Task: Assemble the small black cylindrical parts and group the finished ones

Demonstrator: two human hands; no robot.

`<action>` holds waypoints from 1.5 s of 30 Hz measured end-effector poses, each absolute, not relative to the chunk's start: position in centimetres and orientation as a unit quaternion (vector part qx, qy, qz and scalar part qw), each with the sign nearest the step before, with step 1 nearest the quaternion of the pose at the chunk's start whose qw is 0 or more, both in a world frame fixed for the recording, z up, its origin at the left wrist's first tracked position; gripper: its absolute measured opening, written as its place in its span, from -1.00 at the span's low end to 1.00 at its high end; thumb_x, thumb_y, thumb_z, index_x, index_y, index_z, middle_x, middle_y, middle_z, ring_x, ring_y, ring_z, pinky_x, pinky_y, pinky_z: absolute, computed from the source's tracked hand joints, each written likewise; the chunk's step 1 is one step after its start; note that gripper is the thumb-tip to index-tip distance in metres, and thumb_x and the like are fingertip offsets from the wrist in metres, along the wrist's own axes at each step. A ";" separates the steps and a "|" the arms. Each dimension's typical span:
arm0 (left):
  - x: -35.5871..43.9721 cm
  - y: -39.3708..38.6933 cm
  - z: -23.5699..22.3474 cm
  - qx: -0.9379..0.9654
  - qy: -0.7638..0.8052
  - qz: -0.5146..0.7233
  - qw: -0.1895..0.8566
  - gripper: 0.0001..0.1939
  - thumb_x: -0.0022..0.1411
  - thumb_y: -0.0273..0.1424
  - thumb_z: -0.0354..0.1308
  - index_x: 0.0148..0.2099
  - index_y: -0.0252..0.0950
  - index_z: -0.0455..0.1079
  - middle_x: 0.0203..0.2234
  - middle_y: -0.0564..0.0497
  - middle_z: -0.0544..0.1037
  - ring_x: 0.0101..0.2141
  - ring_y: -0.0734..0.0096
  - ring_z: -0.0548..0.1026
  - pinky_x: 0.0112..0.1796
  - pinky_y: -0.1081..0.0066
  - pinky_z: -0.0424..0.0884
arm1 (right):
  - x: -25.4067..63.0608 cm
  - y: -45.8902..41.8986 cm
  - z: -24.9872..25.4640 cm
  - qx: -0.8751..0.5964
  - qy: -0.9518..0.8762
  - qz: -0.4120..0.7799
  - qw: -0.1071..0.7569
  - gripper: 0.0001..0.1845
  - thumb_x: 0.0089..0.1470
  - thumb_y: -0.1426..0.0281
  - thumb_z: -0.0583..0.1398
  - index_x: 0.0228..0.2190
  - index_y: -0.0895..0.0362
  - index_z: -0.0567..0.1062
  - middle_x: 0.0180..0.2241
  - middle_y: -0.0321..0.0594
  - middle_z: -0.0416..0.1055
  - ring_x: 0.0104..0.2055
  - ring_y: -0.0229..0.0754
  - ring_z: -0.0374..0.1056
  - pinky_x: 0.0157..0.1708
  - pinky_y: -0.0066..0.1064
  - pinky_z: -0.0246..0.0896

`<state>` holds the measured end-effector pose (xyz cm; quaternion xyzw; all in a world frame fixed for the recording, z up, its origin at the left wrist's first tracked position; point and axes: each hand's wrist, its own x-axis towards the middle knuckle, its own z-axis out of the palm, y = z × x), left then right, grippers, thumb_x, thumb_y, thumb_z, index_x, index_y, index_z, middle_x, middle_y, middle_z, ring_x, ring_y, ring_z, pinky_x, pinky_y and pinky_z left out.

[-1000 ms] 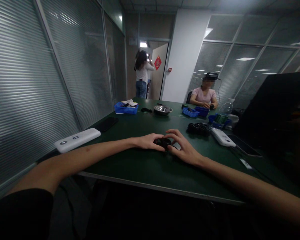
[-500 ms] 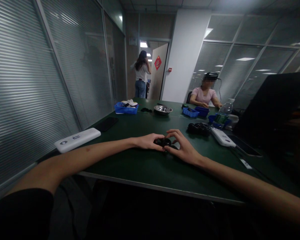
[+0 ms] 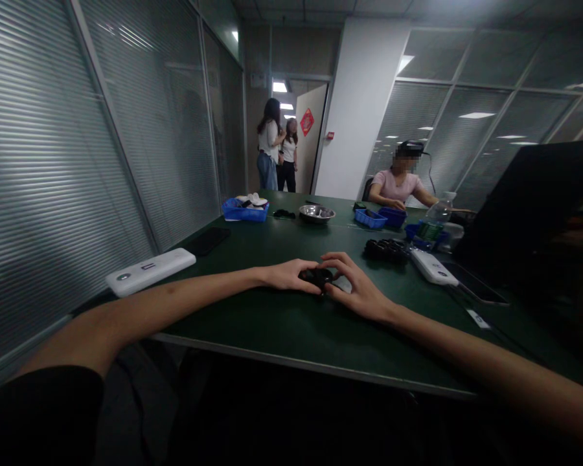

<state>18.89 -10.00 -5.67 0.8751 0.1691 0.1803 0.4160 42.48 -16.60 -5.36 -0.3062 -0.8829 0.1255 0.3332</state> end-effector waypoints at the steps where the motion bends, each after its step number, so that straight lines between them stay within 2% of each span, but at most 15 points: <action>1: 18.9 -10.0 -5.6 0.874 0.168 0.181 0.418 -0.44 0.22 -0.16 0.34 0.17 -0.33 0.39 -0.05 -0.09 0.52 -0.09 0.27 0.47 -0.09 0.33 0.34 | 42.5 -16.6 -5.4 -0.298 -0.887 0.127 0.330 -0.66 0.26 0.30 0.20 0.06 0.01 0.41 0.18 -0.06 0.23 0.20 0.05 0.27 0.03 -0.08 0.42; 7: 18.9 -10.1 -5.4 0.883 0.178 0.175 0.398 -0.46 0.23 -0.16 0.33 0.15 -0.34 0.39 -0.11 -0.07 0.52 -0.14 0.29 0.47 -0.15 0.37 0.33 | 42.4 -16.5 -5.5 -0.336 -0.865 0.117 0.355 -0.65 0.20 0.23 0.28 -0.01 0.02 0.43 0.15 -0.06 0.25 0.18 0.07 0.28 -0.06 -0.12 0.46; 13: 19.0 -10.2 -5.5 0.868 0.163 0.179 0.434 -0.48 0.24 -0.22 0.33 0.18 -0.32 0.38 -0.06 -0.09 0.52 -0.09 0.26 0.47 -0.09 0.33 0.35 | 42.6 -16.5 -5.4 -0.304 -0.886 0.122 0.328 -0.67 0.27 0.32 0.18 0.06 0.00 0.43 0.17 -0.07 0.24 0.18 0.03 0.28 0.04 -0.09 0.42; 19: 18.9 -9.9 -5.7 0.878 0.170 0.177 0.410 -0.47 0.24 -0.16 0.33 0.14 -0.34 0.40 -0.13 -0.07 0.52 -0.17 0.30 0.46 -0.18 0.35 0.34 | 42.5 -16.5 -5.4 -0.333 -0.869 0.122 0.345 -0.64 0.20 0.23 0.28 0.01 0.01 0.42 0.16 -0.07 0.24 0.19 0.05 0.26 -0.02 -0.14 0.44; 25: 18.9 -10.0 -5.7 0.873 0.153 0.184 0.426 -0.46 0.26 -0.22 0.32 0.20 -0.32 0.36 -0.02 -0.10 0.49 -0.06 0.25 0.45 -0.06 0.31 0.33 | 42.6 -16.7 -5.2 -0.305 -0.889 0.128 0.317 -0.60 0.25 0.32 0.21 0.11 -0.02 0.39 0.20 -0.08 0.21 0.22 0.04 0.24 0.07 -0.10 0.40; 30: 18.9 -10.1 -5.4 0.882 0.176 0.176 0.400 -0.49 0.24 -0.16 0.32 0.12 -0.34 0.40 -0.13 -0.06 0.50 -0.15 0.31 0.45 -0.16 0.37 0.32 | 42.5 -16.8 -5.2 -0.338 -0.866 0.118 0.348 -0.63 0.21 0.22 0.27 0.02 0.00 0.42 0.16 -0.06 0.24 0.19 0.07 0.25 -0.04 -0.11 0.46; 33: 18.9 -10.2 -5.4 0.881 0.175 0.177 0.403 -0.47 0.24 -0.15 0.32 0.14 -0.35 0.38 -0.12 -0.07 0.50 -0.15 0.31 0.45 -0.15 0.37 0.32 | 42.5 -16.9 -5.1 -0.328 -0.878 0.117 0.327 -0.67 0.26 0.28 0.21 0.04 0.00 0.43 0.17 -0.06 0.23 0.18 0.03 0.27 0.00 -0.10 0.44; 37: 18.8 -10.0 -5.5 0.882 0.170 0.179 0.401 -0.46 0.24 -0.15 0.33 0.15 -0.34 0.39 -0.08 -0.08 0.51 -0.13 0.31 0.46 -0.12 0.36 0.32 | 42.5 -17.0 -5.1 -0.328 -0.882 0.095 0.324 -0.62 0.25 0.32 0.20 0.09 0.00 0.40 0.20 -0.05 0.21 0.23 0.07 0.24 0.08 -0.04 0.40; 41: 18.9 -9.9 -5.6 0.882 0.177 0.177 0.399 -0.49 0.23 -0.15 0.33 0.11 -0.33 0.41 -0.13 -0.06 0.51 -0.16 0.32 0.46 -0.14 0.35 0.32 | 42.5 -16.9 -5.2 -0.348 -0.866 0.096 0.346 -0.66 0.22 0.26 0.25 0.01 0.02 0.42 0.19 -0.05 0.22 0.20 0.07 0.27 0.01 -0.09 0.45; 45: 18.9 -10.0 -5.5 0.875 0.174 0.179 0.414 -0.45 0.22 -0.15 0.34 0.15 -0.33 0.39 -0.10 -0.08 0.53 -0.14 0.30 0.47 -0.12 0.33 0.34 | 42.6 -16.9 -5.1 -0.326 -0.879 0.108 0.331 -0.66 0.24 0.36 0.19 0.05 -0.01 0.43 0.21 -0.07 0.22 0.20 0.06 0.27 0.06 -0.06 0.42</action>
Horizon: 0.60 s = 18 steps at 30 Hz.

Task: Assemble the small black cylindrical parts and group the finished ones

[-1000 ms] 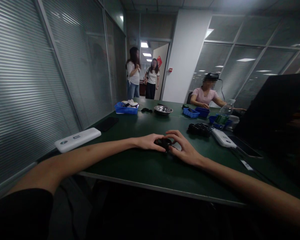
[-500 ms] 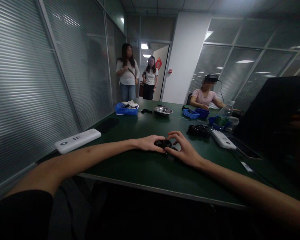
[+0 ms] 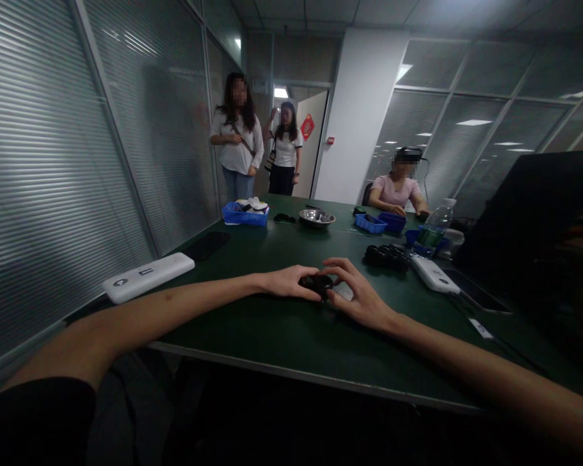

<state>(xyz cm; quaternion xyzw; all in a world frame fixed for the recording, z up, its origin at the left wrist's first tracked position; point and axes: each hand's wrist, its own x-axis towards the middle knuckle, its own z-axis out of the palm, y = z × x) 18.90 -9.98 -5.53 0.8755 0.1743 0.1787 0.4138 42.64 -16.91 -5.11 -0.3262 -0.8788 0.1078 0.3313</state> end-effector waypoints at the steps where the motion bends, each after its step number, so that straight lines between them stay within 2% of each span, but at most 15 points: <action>1: 18.9 -10.0 -5.5 0.874 0.173 0.178 0.418 -0.45 0.22 -0.15 0.34 0.16 -0.33 0.39 -0.08 -0.09 0.53 -0.12 0.29 0.48 -0.10 0.32 0.34 | 42.7 -16.9 -5.1 -0.320 -0.882 0.108 0.329 -0.65 0.25 0.37 0.17 0.07 -0.02 0.43 0.21 -0.07 0.22 0.21 0.06 0.27 0.07 -0.04 0.42; 5: 18.9 -10.0 -5.6 0.871 0.163 0.183 0.426 -0.46 0.24 -0.21 0.33 0.20 -0.31 0.37 0.00 -0.11 0.51 -0.03 0.24 0.47 -0.03 0.29 0.33 | 42.6 -16.9 -5.1 -0.320 -0.881 0.109 0.331 -0.63 0.27 0.33 0.17 0.10 -0.02 0.43 0.20 -0.06 0.23 0.21 0.08 0.27 0.04 -0.02 0.44; 10: 18.9 -9.8 -5.8 0.880 0.173 0.179 0.404 -0.49 0.24 -0.19 0.33 0.13 -0.33 0.40 -0.10 -0.07 0.51 -0.13 0.30 0.46 -0.12 0.36 0.32 | 42.5 -16.8 -5.2 -0.353 -0.861 0.105 0.352 -0.66 0.21 0.19 0.27 -0.01 0.01 0.46 0.13 -0.06 0.26 0.15 0.06 0.30 -0.05 -0.10 0.49; 15: 19.0 -9.8 -5.7 0.885 0.166 0.184 0.393 -0.44 0.23 -0.15 0.33 0.18 -0.32 0.37 -0.07 -0.07 0.49 -0.13 0.33 0.44 -0.15 0.38 0.31 | 42.8 -16.9 -5.1 -0.329 -0.883 0.092 0.323 -0.67 0.28 0.30 0.18 0.07 -0.02 0.44 0.19 -0.06 0.24 0.22 0.07 0.25 0.11 0.01 0.39; 18: 19.0 -9.9 -5.5 0.885 0.163 0.189 0.392 -0.41 0.23 -0.18 0.33 0.21 -0.31 0.33 -0.03 -0.09 0.47 -0.10 0.30 0.43 -0.12 0.36 0.31 | 42.7 -17.0 -5.1 -0.331 -0.881 0.084 0.326 -0.63 0.26 0.28 0.21 0.09 -0.02 0.42 0.20 -0.05 0.22 0.24 0.08 0.23 0.19 0.07 0.30</action>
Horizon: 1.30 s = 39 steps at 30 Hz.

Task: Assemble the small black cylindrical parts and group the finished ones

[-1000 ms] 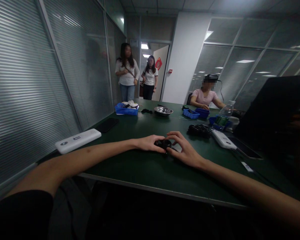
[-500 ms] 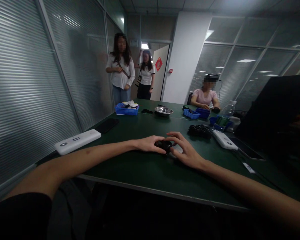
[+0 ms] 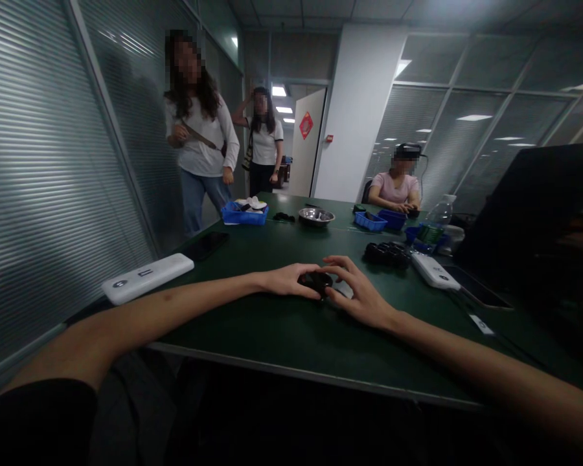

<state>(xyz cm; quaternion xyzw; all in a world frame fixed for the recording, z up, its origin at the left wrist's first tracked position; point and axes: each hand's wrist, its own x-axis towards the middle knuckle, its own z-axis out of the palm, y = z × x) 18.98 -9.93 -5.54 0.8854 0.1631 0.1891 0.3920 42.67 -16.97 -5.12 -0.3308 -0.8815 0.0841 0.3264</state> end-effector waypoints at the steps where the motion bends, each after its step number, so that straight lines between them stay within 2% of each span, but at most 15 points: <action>1: 19.0 -10.0 -5.5 0.885 0.164 0.190 0.392 -0.42 0.23 -0.18 0.33 0.21 -0.31 0.33 -0.03 -0.10 0.47 -0.10 0.29 0.43 -0.12 0.35 0.31 | 42.6 -17.0 -5.1 -0.336 -0.877 0.083 0.334 -0.62 0.24 0.26 0.24 0.07 -0.01 0.41 0.19 -0.05 0.23 0.24 0.09 0.24 0.19 0.07 0.31; 5: 18.9 -10.0 -5.5 0.886 0.167 0.189 0.388 -0.47 0.23 -0.17 0.33 0.14 -0.32 0.37 -0.10 -0.06 0.48 -0.14 0.31 0.43 -0.15 0.36 0.30 | 42.5 -17.1 -5.1 -0.341 -0.871 0.085 0.344 -0.67 0.22 0.24 0.26 0.00 -0.01 0.43 0.17 -0.05 0.24 0.21 0.09 0.26 0.10 0.02 0.40; 10: 19.0 -10.0 -5.5 0.882 0.163 0.190 0.398 -0.46 0.23 -0.18 0.34 0.17 -0.31 0.36 -0.06 -0.09 0.48 -0.11 0.29 0.43 -0.12 0.34 0.31 | 42.5 -17.2 -5.0 -0.317 -0.886 0.081 0.329 -0.63 0.25 0.36 0.19 0.08 -0.02 0.40 0.20 -0.05 0.22 0.22 0.09 0.25 0.12 0.05 0.36; 14: 19.1 -10.0 -5.5 0.879 0.168 0.191 0.404 -0.44 0.21 -0.18 0.35 0.17 -0.32 0.36 -0.05 -0.09 0.48 -0.12 0.30 0.44 -0.12 0.35 0.31 | 42.4 -16.9 -5.3 -0.341 -0.867 0.090 0.352 -0.67 0.23 0.26 0.24 0.02 0.01 0.42 0.08 -0.06 0.28 0.10 0.06 0.33 -0.10 -0.08 0.49; 17: 19.0 -10.0 -5.5 0.877 0.174 0.183 0.409 -0.48 0.22 -0.20 0.35 0.13 -0.32 0.38 -0.08 -0.07 0.48 -0.13 0.31 0.44 -0.13 0.36 0.31 | 42.4 -16.7 -5.4 -0.368 -0.854 0.084 0.357 -0.69 0.19 0.16 0.28 -0.09 0.03 0.46 -0.01 -0.09 0.31 0.00 0.02 0.36 -0.19 -0.14 0.50; 23: 18.8 -9.8 -5.6 0.881 0.162 0.186 0.404 -0.45 0.22 -0.18 0.34 0.17 -0.31 0.37 -0.06 -0.08 0.49 -0.11 0.29 0.44 -0.12 0.35 0.32 | 42.5 -17.0 -5.0 -0.342 -0.878 0.088 0.323 -0.67 0.25 0.31 0.19 0.05 0.00 0.44 0.03 -0.08 0.31 0.02 0.01 0.35 -0.09 -0.10 0.46; 26: 18.9 -9.7 -5.7 0.880 0.167 0.190 0.402 -0.44 0.21 -0.18 0.35 0.18 -0.30 0.37 -0.05 -0.08 0.49 -0.11 0.29 0.45 -0.12 0.34 0.32 | 42.4 -17.0 -5.1 -0.348 -0.871 0.086 0.335 -0.65 0.23 0.27 0.23 0.05 0.01 0.42 0.02 -0.08 0.32 0.03 0.02 0.35 -0.12 -0.13 0.47; 29: 18.9 -9.7 -5.8 0.875 0.175 0.186 0.411 -0.48 0.21 -0.19 0.35 0.13 -0.32 0.39 -0.09 -0.07 0.50 -0.14 0.31 0.45 -0.14 0.36 0.32 | 42.3 -17.0 -5.2 -0.367 -0.857 0.092 0.350 -0.67 0.21 0.19 0.27 -0.04 0.03 0.43 -0.01 -0.09 0.32 -0.01 0.00 0.36 -0.19 -0.17 0.50; 32: 19.0 -9.8 -5.7 0.876 0.172 0.187 0.409 -0.48 0.21 -0.18 0.35 0.13 -0.32 0.39 -0.09 -0.07 0.49 -0.14 0.31 0.45 -0.15 0.36 0.31 | 42.5 -17.0 -5.1 -0.354 -0.867 0.100 0.338 -0.72 0.24 0.24 0.23 -0.02 0.01 0.44 0.01 -0.09 0.31 0.00 -0.01 0.36 -0.13 -0.14 0.49; 35: 19.0 -9.8 -5.6 0.883 0.161 0.193 0.397 -0.42 0.21 -0.16 0.35 0.18 -0.30 0.37 -0.05 -0.08 0.49 -0.12 0.30 0.45 -0.14 0.36 0.30 | 42.7 -16.9 -5.0 -0.336 -0.879 0.096 0.323 -0.67 0.26 0.30 0.20 0.05 0.00 0.42 0.06 -0.08 0.30 0.05 0.02 0.35 -0.06 -0.10 0.46; 39: 18.9 -9.9 -5.6 0.882 0.167 0.187 0.400 -0.45 0.22 -0.16 0.34 0.16 -0.31 0.38 -0.08 -0.07 0.49 -0.14 0.31 0.43 -0.16 0.37 0.31 | 42.5 -16.8 -5.0 -0.350 -0.868 0.087 0.342 -0.63 0.22 0.22 0.26 0.03 0.01 0.42 0.06 -0.07 0.30 0.09 0.05 0.32 -0.08 -0.11 0.46</action>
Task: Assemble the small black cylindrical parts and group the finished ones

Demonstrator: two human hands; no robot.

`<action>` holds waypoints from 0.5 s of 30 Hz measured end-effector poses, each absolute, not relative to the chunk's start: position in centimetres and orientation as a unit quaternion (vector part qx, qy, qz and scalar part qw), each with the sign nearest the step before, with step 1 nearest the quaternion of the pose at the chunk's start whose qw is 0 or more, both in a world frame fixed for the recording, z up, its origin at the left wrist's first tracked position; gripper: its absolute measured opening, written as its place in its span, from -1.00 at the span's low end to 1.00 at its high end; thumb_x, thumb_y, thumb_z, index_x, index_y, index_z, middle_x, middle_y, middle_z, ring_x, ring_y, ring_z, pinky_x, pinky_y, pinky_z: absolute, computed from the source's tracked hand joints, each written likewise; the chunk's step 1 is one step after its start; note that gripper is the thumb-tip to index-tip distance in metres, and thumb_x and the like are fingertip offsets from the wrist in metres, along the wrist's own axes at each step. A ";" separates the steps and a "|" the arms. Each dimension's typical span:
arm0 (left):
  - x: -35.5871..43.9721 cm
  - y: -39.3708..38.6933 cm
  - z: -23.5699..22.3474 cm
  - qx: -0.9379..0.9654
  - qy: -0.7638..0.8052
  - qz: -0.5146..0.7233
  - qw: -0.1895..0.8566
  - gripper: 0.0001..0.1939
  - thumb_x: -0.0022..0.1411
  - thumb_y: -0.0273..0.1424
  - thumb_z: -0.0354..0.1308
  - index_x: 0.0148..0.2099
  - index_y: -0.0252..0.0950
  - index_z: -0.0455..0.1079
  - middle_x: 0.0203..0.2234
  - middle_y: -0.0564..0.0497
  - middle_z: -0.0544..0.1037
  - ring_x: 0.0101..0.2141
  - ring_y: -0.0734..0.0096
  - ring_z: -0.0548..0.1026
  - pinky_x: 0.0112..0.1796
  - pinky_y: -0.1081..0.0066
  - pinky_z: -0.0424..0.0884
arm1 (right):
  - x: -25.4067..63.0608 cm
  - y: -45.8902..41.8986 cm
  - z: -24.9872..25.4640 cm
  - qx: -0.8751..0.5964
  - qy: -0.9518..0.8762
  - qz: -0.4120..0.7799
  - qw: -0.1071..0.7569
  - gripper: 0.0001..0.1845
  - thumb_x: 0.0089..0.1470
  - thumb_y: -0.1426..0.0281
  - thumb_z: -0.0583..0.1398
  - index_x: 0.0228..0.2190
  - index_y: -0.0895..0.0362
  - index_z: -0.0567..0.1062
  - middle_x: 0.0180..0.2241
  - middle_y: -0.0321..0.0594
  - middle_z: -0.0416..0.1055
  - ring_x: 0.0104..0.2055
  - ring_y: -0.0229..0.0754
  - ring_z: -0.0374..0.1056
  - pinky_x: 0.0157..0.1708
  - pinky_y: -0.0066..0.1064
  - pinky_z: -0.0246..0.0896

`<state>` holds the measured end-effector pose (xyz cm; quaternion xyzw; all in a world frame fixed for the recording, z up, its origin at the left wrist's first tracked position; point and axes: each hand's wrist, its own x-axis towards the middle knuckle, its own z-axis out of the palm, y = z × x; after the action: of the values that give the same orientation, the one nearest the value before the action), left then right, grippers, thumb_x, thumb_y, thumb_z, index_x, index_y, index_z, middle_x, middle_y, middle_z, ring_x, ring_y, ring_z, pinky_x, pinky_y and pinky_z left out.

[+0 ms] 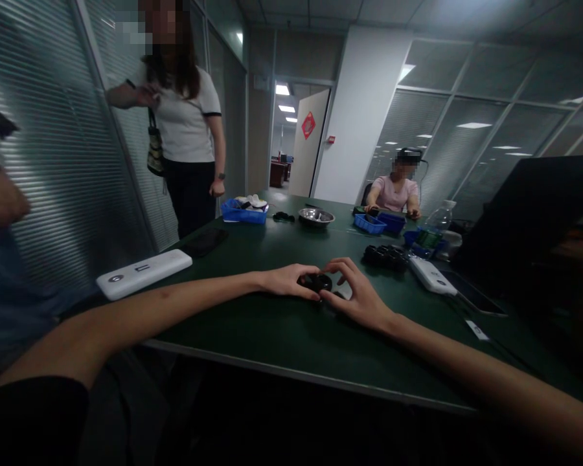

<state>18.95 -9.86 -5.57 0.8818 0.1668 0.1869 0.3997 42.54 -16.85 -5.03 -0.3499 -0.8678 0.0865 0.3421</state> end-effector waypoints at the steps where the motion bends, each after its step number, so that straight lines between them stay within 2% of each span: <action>1: 19.0 -9.8 -5.6 0.882 0.170 0.185 0.399 -0.47 0.23 -0.16 0.33 0.14 -0.32 0.38 -0.10 -0.06 0.48 -0.14 0.31 0.43 -0.17 0.37 0.31 | 42.5 -16.8 -5.0 -0.352 -0.865 0.084 0.346 -0.64 0.21 0.21 0.27 0.01 0.01 0.42 0.06 -0.07 0.30 0.08 0.05 0.32 -0.09 -0.11 0.46; 4: 19.0 -9.8 -5.6 0.884 0.169 0.186 0.395 -0.47 0.23 -0.18 0.33 0.14 -0.33 0.38 -0.11 -0.07 0.48 -0.14 0.30 0.43 -0.15 0.35 0.31 | 42.5 -16.9 -4.9 -0.339 -0.875 0.087 0.335 -0.69 0.24 0.25 0.24 0.00 0.01 0.44 0.07 -0.07 0.30 0.09 0.05 0.32 -0.05 -0.08 0.44; 7: 18.9 -9.8 -5.7 0.881 0.162 0.187 0.404 -0.43 0.23 -0.19 0.34 0.19 -0.33 0.36 -0.06 -0.11 0.48 -0.11 0.28 0.44 -0.12 0.33 0.32 | 42.6 -16.9 -4.8 -0.319 -0.890 0.089 0.313 -0.64 0.25 0.32 0.21 0.07 -0.01 0.42 0.13 -0.06 0.28 0.16 0.06 0.29 0.08 -0.02 0.37; 9: 18.9 -9.9 -5.6 0.878 0.159 0.189 0.409 -0.42 0.23 -0.17 0.34 0.19 -0.32 0.36 -0.04 -0.10 0.49 -0.11 0.28 0.44 -0.11 0.33 0.31 | 42.6 -16.8 -4.8 -0.322 -0.888 0.085 0.317 -0.62 0.23 0.28 0.24 0.08 -0.01 0.41 0.14 -0.06 0.27 0.18 0.08 0.27 0.12 0.00 0.34; 12: 18.9 -10.0 -5.5 0.880 0.169 0.185 0.405 -0.44 0.22 -0.13 0.33 0.16 -0.32 0.38 -0.09 -0.07 0.49 -0.14 0.30 0.44 -0.14 0.36 0.31 | 42.5 -16.7 -4.9 -0.341 -0.874 0.086 0.334 -0.65 0.22 0.21 0.27 0.01 0.02 0.43 0.11 -0.06 0.28 0.16 0.07 0.29 0.05 -0.04 0.39; 15: 18.9 -10.0 -5.4 0.882 0.173 0.180 0.399 -0.45 0.23 -0.15 0.33 0.15 -0.35 0.37 -0.12 -0.06 0.48 -0.15 0.32 0.43 -0.15 0.37 0.30 | 42.5 -16.6 -4.9 -0.329 -0.879 0.100 0.331 -0.69 0.25 0.26 0.24 0.02 0.02 0.44 0.10 -0.07 0.29 0.12 0.04 0.31 -0.03 -0.11 0.44</action>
<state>18.93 -10.01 -5.41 0.8822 0.1729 0.1801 0.3993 42.48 -16.64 -4.93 -0.3288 -0.8787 0.0996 0.3314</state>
